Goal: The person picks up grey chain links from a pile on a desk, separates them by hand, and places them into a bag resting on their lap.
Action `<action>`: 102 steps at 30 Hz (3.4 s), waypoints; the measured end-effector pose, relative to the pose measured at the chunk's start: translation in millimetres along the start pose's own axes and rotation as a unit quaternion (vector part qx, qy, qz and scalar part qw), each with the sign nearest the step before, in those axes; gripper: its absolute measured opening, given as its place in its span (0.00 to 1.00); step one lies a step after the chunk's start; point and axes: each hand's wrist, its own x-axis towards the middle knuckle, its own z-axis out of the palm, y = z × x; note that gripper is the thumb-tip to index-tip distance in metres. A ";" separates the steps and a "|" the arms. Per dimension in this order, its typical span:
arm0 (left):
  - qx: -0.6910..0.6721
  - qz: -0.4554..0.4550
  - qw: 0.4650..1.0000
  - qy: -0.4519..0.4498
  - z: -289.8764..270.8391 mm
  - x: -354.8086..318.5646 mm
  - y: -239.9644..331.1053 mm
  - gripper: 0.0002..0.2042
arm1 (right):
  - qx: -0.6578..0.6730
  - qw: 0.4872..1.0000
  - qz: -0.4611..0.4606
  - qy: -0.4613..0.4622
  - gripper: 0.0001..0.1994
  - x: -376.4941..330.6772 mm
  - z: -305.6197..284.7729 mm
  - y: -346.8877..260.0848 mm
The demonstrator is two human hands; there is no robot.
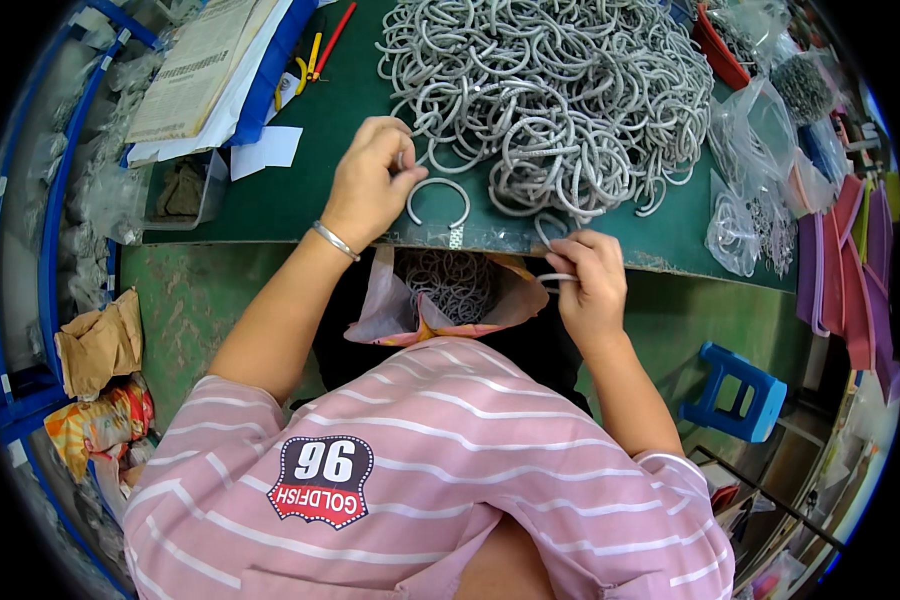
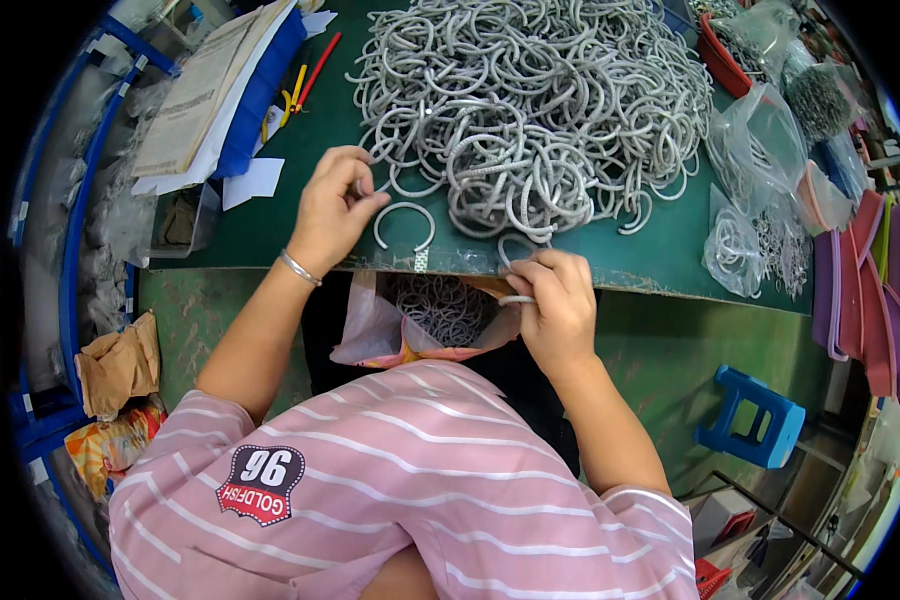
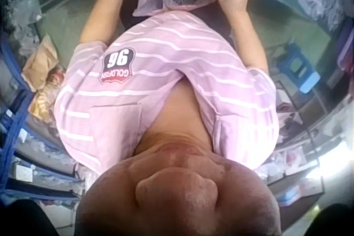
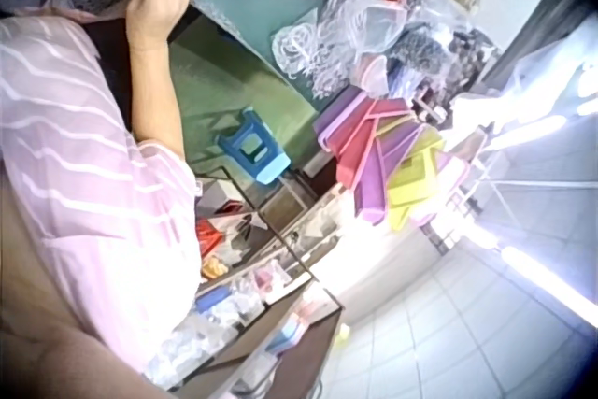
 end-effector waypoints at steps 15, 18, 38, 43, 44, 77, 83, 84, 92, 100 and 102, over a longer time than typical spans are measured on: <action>0.200 0.070 0.977 -0.016 12.7 -27.2 4.2 0.19 | 0.060 0.987 0.116 -0.096 0.05 28.4 -35.4 -37.6; 0.181 0.026 0.980 -0.075 8.5 -28.5 -0.4 0.11 | 0.045 0.973 0.195 -0.112 0.03 32.5 -44.3 -28.3; 0.041 -0.253 0.846 -0.467 80.7 -155.1 -73.4 0.12 | 0.266 0.784 0.542 -0.146 0.11 23.2 -42.0 5.7; -0.042 -0.227 0.752 -0.618 82.0 -149.0 -63.2 0.09 | 0.413 0.686 0.576 -0.167 0.07 15.1 -34.7 27.3; -0.049 -0.230 0.762 -0.604 83.2 -148.6 -64.1 0.11 | 0.467 0.644 0.587 -0.147 0.07 9.9 -32.0 34.5; -0.489 -0.466 0.674 -0.299 55.7 -72.6 62.3 0.13 | 0.310 0.854 0.418 -0.006 0.24 -14.6 3.3 -23.4; -0.417 -0.580 0.666 -0.213 35.1 -122.1 -29.4 0.16 | 0.285 0.913 0.290 0.025 0.18 -39.3 18.9 -20.6; -0.397 -0.595 0.677 -0.175 37.5 -129.1 -38.4 0.19 | 0.313 0.895 0.318 0.019 0.17 -37.6 19.3 -20.2; -0.359 -0.384 0.787 -0.322 61.2 -106.0 -0.7 0.27 | 0.282 0.884 0.358 0.103 0.11 3.1 -4.4 -12.2; 0.043 0.168 0.985 -0.005 60.2 -58.1 64.0 0.25 | 0.137 0.935 0.289 0.155 0.10 -10.7 -12.7 19.1; 0.054 0.070 0.992 0.085 68.1 -40.7 58.7 0.32 | 0.254 0.906 0.279 0.193 0.10 -7.8 -13.7 19.4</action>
